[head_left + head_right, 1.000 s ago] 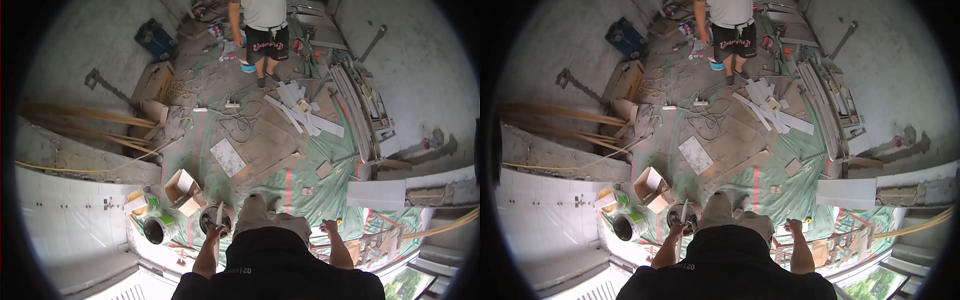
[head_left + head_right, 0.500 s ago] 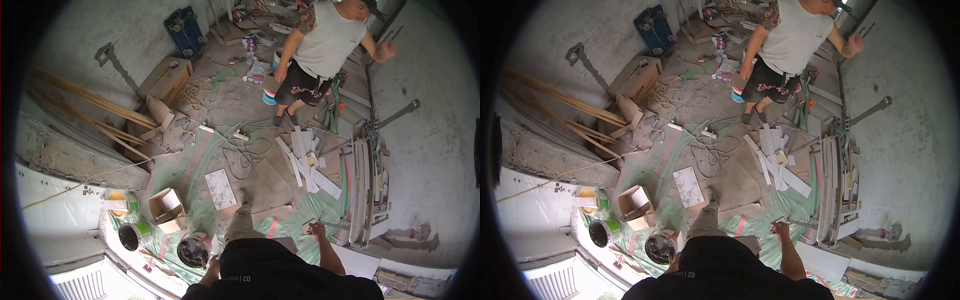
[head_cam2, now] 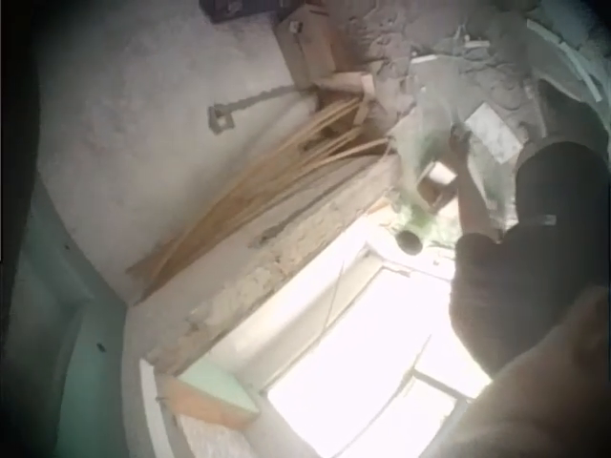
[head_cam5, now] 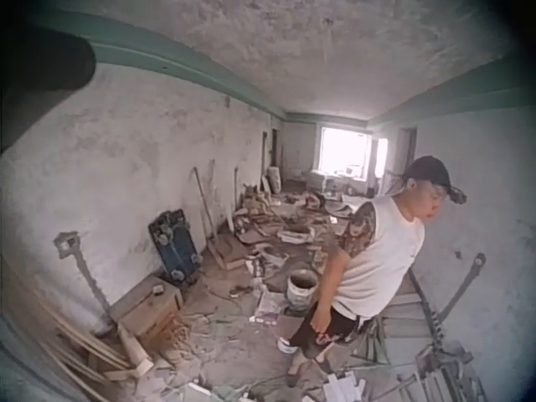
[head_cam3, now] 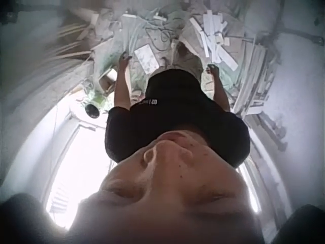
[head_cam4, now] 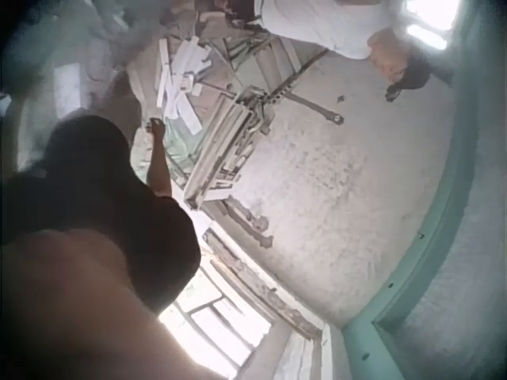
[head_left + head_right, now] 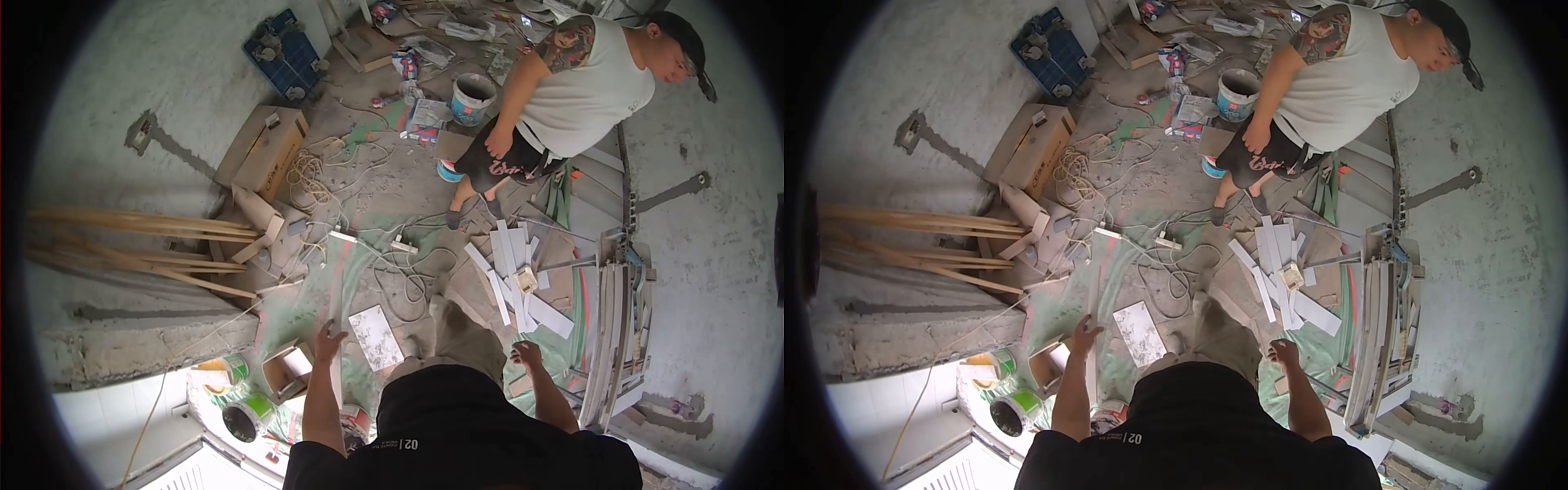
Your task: Applying mortar to tiles and installing them onto a wall surface during a renovation.
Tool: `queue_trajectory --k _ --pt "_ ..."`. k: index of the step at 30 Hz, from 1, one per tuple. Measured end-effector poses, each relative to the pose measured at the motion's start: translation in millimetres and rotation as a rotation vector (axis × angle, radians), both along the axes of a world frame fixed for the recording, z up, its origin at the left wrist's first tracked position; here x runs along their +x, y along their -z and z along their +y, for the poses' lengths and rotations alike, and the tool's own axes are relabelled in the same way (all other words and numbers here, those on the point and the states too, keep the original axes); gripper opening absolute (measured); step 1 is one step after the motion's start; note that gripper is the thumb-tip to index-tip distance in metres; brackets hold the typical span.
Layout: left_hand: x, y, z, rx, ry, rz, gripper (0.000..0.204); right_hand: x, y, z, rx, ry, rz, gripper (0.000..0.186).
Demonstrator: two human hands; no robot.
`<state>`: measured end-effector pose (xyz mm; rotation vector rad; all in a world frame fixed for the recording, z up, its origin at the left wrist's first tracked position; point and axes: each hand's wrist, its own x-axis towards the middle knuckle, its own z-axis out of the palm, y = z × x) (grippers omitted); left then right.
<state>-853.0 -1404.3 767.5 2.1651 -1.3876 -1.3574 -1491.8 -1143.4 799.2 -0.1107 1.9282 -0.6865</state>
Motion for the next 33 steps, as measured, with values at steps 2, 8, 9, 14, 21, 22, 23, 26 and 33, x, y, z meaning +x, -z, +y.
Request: queue_trajectory --k 2,8,9,14,21,22,23,26,33 --pt "-13.1 -8.1 -42.1 -0.108 -0.005 0.059 0.09 -16.7 15.7 -40.7 -0.05 -0.039 -0.041 0.027" --pt "-72.7 -18.8 -106.0 -0.117 -0.026 -0.141 0.086 -80.3 75.7 -196.2 0.248 -0.03 -0.102 0.016" --pt "-87.4 -17.3 -107.5 -0.168 -0.035 -0.069 0.085 -91.4 83.4 -233.1 0.137 -0.064 -0.144 0.017" --pt "-141.0 -23.5 -104.9 -0.034 -0.042 -0.028 0.083 -104.7 73.0 -432.3 0.036 -0.003 -0.158 0.021" --pt "-161.2 17.2 -315.2 0.339 0.011 -0.025 0.081 -76.8 33.3 -681.6 -0.205 -0.331 -0.09 0.031" --pt "-159.1 27.9 -361.2 0.346 0.06 -0.019 0.08 -74.3 37.7 -703.2 -0.172 -0.345 -0.034 0.032" --pt "-155.4 37.7 -409.8 0.341 0.115 -0.012 0.08 -71.6 46.4 -730.3 -0.095 -0.399 0.104 0.033" --pt "-136.9 52.7 -545.6 0.341 0.265 -0.009 0.079 -71.5 56.6 -785.2 0.057 -0.165 0.17 0.035" --pt "-104.1 11.1 -906.2 0.24 0.155 -0.233 0.075 -85.3 -8.8 -916.9 -0.089 -0.248 0.225 0.036"
